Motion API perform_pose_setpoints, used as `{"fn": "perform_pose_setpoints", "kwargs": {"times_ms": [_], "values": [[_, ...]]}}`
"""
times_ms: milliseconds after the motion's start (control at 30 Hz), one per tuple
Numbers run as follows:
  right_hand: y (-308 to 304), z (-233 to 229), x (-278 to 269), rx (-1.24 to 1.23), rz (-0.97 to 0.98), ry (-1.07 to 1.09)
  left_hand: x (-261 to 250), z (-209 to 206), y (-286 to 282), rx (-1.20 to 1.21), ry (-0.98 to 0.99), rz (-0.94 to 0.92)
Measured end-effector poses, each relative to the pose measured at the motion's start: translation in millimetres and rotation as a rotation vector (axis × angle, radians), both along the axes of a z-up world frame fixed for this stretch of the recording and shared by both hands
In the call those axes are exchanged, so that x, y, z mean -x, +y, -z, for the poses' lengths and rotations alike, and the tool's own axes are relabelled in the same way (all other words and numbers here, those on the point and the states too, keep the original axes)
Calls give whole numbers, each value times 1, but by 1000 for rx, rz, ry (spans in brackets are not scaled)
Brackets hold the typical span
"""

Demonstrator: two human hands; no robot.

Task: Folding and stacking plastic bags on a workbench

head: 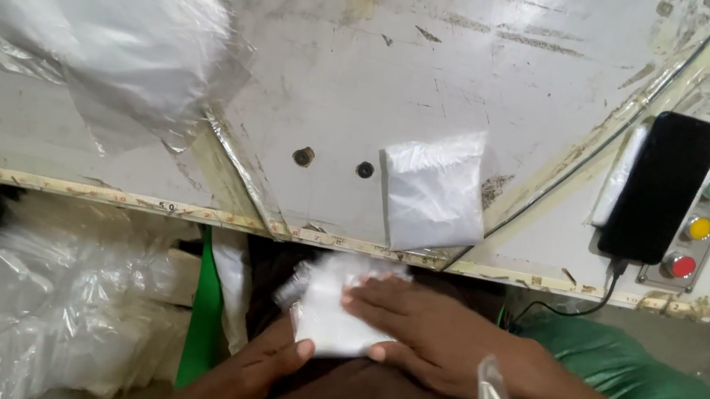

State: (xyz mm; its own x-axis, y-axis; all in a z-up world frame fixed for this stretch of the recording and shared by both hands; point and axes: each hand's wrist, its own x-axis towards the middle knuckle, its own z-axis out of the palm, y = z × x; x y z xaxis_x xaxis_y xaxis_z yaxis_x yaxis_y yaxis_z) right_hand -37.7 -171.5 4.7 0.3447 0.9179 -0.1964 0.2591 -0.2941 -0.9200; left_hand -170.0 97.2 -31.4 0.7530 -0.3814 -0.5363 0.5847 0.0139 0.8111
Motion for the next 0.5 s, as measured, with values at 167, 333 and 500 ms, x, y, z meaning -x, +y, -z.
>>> {"fn": "perform_pose_setpoints", "kwargs": {"times_ms": [167,333,500], "values": [[7,5,-21,104,-102,488,-22,13,15,51,-499,-341],[12,33,-31,104,198,913,-38,42,-9,-413,33,-452],[32,22,-13,113,897,876,-97,-18,-20,-404,-124,-588]]}}
